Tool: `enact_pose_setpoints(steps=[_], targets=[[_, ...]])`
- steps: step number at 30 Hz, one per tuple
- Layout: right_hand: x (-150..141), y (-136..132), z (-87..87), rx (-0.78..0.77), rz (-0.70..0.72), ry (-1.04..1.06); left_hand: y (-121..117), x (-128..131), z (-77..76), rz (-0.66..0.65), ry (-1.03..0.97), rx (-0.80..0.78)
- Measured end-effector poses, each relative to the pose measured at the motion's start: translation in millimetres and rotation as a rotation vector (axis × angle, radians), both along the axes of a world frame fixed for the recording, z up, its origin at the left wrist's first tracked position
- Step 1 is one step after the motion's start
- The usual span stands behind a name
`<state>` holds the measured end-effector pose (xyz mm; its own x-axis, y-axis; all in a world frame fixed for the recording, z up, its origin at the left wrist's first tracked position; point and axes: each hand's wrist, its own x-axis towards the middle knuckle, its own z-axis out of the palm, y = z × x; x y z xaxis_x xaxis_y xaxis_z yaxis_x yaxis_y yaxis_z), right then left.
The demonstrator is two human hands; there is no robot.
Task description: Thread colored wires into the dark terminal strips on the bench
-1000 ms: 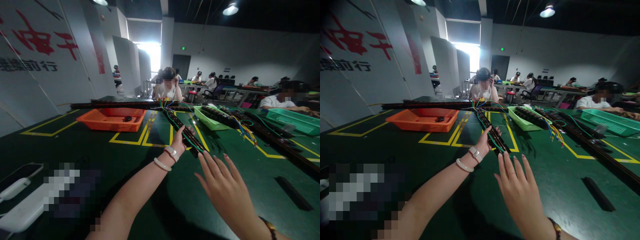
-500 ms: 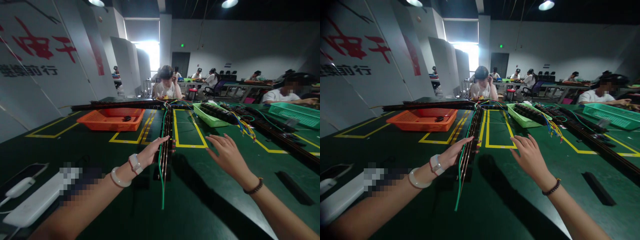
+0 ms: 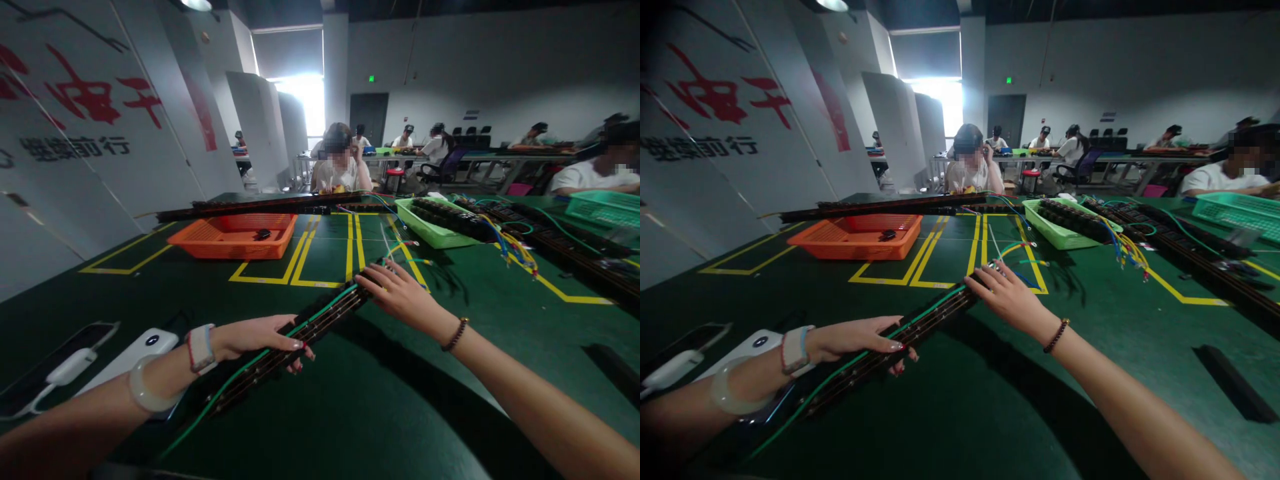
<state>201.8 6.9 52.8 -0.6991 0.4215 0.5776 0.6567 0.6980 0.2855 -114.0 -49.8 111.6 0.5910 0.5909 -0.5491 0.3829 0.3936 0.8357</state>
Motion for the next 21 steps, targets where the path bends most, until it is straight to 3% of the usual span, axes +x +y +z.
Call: enact_pose_setpoints(steps=[6, 10, 15, 18, 21], targets=[[-10.1, -20.6, -12.1, -0.060, 0.085, -0.056, 8.3, -18.7, 8.2, -0.257, 0.157, -0.019], [-22.2, -24.1, -19.3, -0.005, 0.036, -0.078, 34.0, -30.0, 13.7, -0.392, 0.383, 0.171], [-38.9, -16.4, -22.0, -0.031, -0.043, -0.031, 64.6, -40.4, 36.2, -0.183, 0.473, 0.453], [-50.3, -14.2, -18.2, -0.102, -0.116, 0.011, 69.7, -41.9, 51.1, -0.099, 0.507, 0.599], [-66.1, -14.6, -12.6, -0.193, -0.195, 0.005, 69.6, -43.3, 55.3, 0.016, 0.552, 0.653]])
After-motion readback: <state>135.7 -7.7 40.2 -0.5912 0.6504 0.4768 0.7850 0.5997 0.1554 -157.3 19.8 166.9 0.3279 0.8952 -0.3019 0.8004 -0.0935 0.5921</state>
